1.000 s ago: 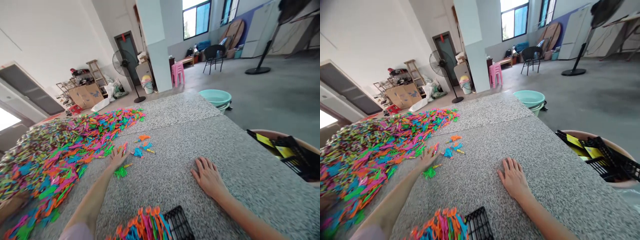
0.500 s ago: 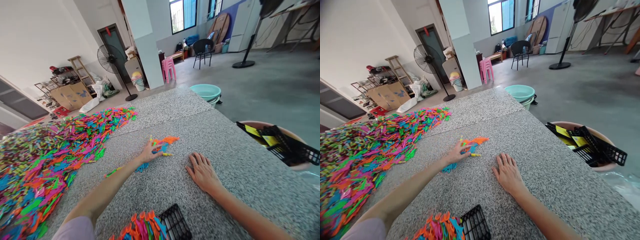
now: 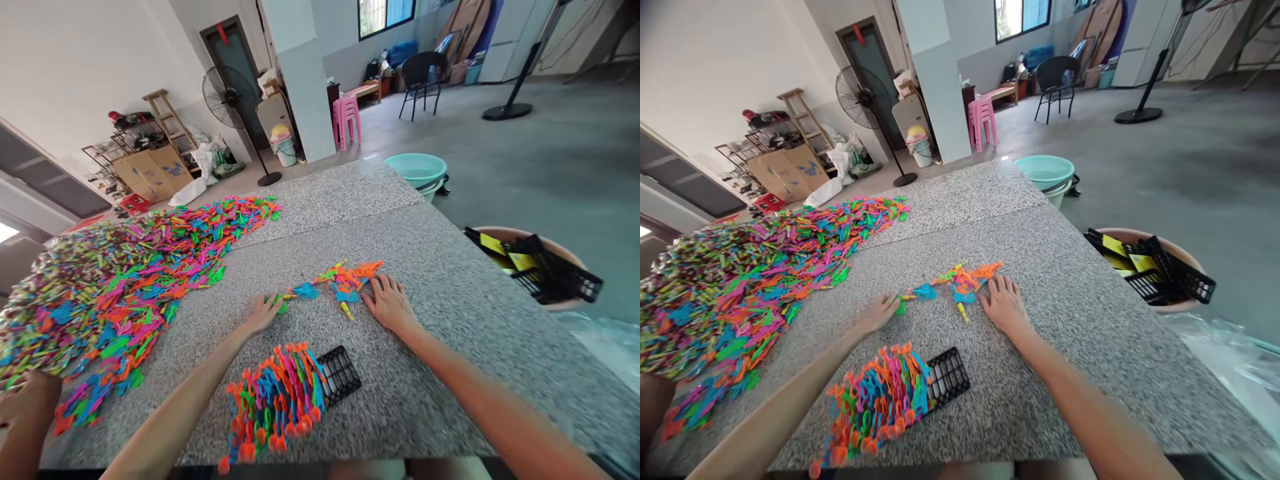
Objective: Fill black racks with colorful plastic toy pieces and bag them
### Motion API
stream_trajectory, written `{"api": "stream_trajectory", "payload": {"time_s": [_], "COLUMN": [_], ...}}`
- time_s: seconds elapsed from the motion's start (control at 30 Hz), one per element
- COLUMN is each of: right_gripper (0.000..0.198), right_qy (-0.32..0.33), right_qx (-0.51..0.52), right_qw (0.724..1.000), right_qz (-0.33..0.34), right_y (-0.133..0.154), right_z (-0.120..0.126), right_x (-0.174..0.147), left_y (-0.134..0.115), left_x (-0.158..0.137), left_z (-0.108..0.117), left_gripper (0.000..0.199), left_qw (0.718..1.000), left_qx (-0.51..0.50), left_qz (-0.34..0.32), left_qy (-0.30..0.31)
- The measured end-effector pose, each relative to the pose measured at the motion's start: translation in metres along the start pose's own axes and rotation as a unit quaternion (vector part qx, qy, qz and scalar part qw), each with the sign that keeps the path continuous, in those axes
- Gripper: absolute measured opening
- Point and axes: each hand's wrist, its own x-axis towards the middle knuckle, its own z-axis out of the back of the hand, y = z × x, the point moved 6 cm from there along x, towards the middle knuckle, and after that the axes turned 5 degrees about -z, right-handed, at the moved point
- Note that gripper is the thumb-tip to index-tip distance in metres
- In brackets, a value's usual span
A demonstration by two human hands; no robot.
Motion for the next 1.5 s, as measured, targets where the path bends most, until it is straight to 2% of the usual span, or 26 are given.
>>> {"api": "stream_trajectory", "payload": {"time_s": [0.07, 0.13, 0.23, 0.3, 0.4, 0.5, 0.6, 0.73, 0.8, 0.83, 0.9, 0.93, 0.97, 1.0, 1.07, 1.17, 1.23, 1.3, 1.43, 1.5], "right_gripper": [0.042, 0.038, 0.030, 0.029, 0.029, 0.038, 0.032, 0.011, 0.011, 0.012, 0.013, 0.015, 0.017, 0.017, 0.013, 0.007, 0.007, 0.008, 0.002, 0.002], "right_qy": [0.009, 0.010, -0.003, -0.019, -0.001, 0.110, 0.199, 0.218, 0.244, 0.266, 0.305, 0.311, 0.307, 0.298, 0.270, 0.227, 0.209, 0.214, 0.250, 0.257], "right_qx": [0.014, 0.036, 0.083, 0.108, 0.133, 0.134, 0.127, 0.144, 0.190, 0.243, 0.377, 0.432, 0.465, 0.471, 0.445, 0.393, 0.369, 0.376, 0.428, 0.413], "right_qw": [1.000, 0.999, 0.996, 0.994, 0.991, 0.983, 0.964, 0.958, 0.945, 0.927, 0.869, 0.841, 0.824, 0.825, 0.850, 0.887, 0.900, 0.897, 0.866, 0.871], "right_qz": [-0.006, -0.011, -0.020, -0.011, 0.003, -0.065, -0.122, -0.116, -0.107, -0.103, -0.098, -0.098, -0.097, -0.094, -0.084, -0.083, -0.094, -0.091, -0.066, -0.066], "right_y": [0.000, -0.003, -0.007, -0.002, 0.024, 0.048, 0.053, 0.033, 0.026, 0.025, 0.031, 0.036, 0.040, 0.044, 0.053, 0.062, 0.065, 0.069, 0.084, 0.091], "right_z": [0.002, 0.004, 0.011, 0.018, 0.026, 0.022, 0.023, 0.034, 0.034, 0.032, 0.026, 0.025, 0.024, 0.024, 0.025, 0.029, 0.031, 0.034, 0.036, 0.034], "right_x": [0.002, 0.003, 0.000, -0.005, -0.012, -0.013, -0.012, -0.018, -0.035, -0.047, -0.075, -0.088, -0.099, -0.109, -0.122, -0.130, -0.131, -0.133, -0.138, -0.139], "left_y": [-0.030, -0.058, -0.094, -0.119, -0.147, -0.162, -0.168, -0.171, -0.170, -0.169, -0.167, -0.166, -0.166, -0.166, -0.166, -0.164, -0.162, -0.161, -0.160, -0.160], "left_x": [0.001, -0.011, -0.059, -0.103, -0.158, -0.179, -0.179, -0.178, -0.178, -0.178, -0.176, -0.176, -0.175, -0.175, -0.174, -0.173, -0.172, -0.171, -0.170, -0.170], "left_z": [0.002, 0.013, 0.033, 0.036, 0.016, -0.009, -0.018, -0.019, -0.018, -0.018, -0.017, -0.017, -0.018, -0.019, -0.021, -0.021, -0.021, -0.021, -0.022, -0.022], "left_gripper": [0.046, 0.056, 0.064, 0.056, 0.043, 0.035, 0.028, 0.031, 0.033, 0.033, 0.034, 0.035, 0.037, 0.041, 0.051, 0.071, 0.083, 0.091, 0.096, 0.096], "left_qw": [0.999, 0.996, 0.990, 0.979, 0.959, 0.947, 0.935, 0.921, 0.924, 0.927, 0.934, 0.937, 0.939, 0.941, 0.945, 0.952, 0.956, 0.960, 0.963, 0.962], "left_qx": [-0.017, -0.031, -0.038, -0.010, 0.095, 0.148, 0.175, 0.178, 0.160, 0.150, 0.130, 0.121, 0.113, 0.107, 0.100, 0.089, 0.076, 0.063, 0.067, 0.073], "left_qz": [-0.041, -0.074, -0.132, -0.204, -0.260, -0.260, -0.267, -0.322, -0.327, -0.322, -0.307, -0.302, -0.297, -0.294, -0.287, -0.267, -0.253, -0.243, -0.230, -0.232], "left_qy": [0.025, 0.040, 0.031, 0.009, -0.057, -0.118, -0.159, -0.127, -0.116, -0.118, -0.126, -0.128, -0.129, -0.129, -0.124, -0.123, -0.124, -0.124, -0.121, -0.121]}}
